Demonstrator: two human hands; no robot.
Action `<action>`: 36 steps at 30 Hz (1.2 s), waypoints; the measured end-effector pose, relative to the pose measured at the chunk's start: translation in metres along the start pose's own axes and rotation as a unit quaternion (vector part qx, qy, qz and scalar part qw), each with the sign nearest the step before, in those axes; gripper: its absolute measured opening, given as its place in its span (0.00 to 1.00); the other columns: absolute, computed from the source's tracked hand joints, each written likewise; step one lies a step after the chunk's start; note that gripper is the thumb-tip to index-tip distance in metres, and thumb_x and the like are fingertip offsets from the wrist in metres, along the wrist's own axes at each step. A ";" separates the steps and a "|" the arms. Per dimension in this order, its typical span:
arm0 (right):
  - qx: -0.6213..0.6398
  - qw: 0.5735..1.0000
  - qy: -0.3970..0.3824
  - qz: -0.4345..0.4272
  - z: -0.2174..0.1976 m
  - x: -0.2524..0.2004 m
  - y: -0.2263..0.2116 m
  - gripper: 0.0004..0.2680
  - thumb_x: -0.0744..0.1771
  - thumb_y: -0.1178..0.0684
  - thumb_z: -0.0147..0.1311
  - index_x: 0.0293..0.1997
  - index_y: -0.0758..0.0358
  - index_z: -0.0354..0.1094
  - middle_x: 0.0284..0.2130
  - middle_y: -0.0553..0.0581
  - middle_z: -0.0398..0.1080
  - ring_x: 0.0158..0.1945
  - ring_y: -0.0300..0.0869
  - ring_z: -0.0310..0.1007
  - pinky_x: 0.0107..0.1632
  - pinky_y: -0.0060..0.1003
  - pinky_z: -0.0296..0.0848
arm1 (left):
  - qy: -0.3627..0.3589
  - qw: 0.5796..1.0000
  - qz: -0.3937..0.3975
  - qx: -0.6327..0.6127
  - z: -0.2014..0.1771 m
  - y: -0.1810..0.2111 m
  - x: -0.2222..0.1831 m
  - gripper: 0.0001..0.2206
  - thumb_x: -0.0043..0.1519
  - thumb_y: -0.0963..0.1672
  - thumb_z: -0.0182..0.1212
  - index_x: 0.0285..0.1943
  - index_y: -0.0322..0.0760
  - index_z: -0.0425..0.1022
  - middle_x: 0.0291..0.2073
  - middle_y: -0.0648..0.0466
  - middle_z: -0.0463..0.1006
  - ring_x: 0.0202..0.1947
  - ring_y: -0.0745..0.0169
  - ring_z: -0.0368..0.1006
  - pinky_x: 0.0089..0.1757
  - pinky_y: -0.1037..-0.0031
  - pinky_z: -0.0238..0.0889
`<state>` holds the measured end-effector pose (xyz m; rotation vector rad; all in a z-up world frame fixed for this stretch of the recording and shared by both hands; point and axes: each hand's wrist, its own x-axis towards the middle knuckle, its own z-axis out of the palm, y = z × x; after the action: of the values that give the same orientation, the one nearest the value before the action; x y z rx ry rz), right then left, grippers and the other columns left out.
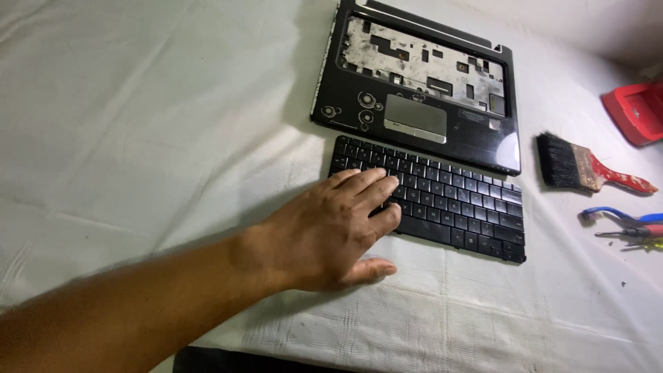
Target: A person is inspecting a detached laptop keyboard by pressing various keys, flipping it to check the backplate and ribbon cable, and gently flexing it to test structural integrity.
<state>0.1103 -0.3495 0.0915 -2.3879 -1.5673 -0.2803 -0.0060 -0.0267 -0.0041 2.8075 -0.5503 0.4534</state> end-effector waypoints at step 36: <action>0.067 0.978 0.027 -0.195 0.100 0.081 -0.003 0.15 0.70 0.51 0.49 0.61 0.69 0.65 0.51 0.66 0.68 0.52 0.59 0.68 0.56 0.53 0.68 | 0.057 0.989 0.013 0.133 -0.005 0.008 0.011 0.29 0.60 0.58 0.61 0.59 0.35 0.76 0.55 0.46 0.73 0.57 0.46 0.66 0.50 0.58 0.62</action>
<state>0.1410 -0.2452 0.0223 -1.9431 -1.9531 -0.3019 -0.0015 -0.0362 0.0060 3.0024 -0.5374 0.7371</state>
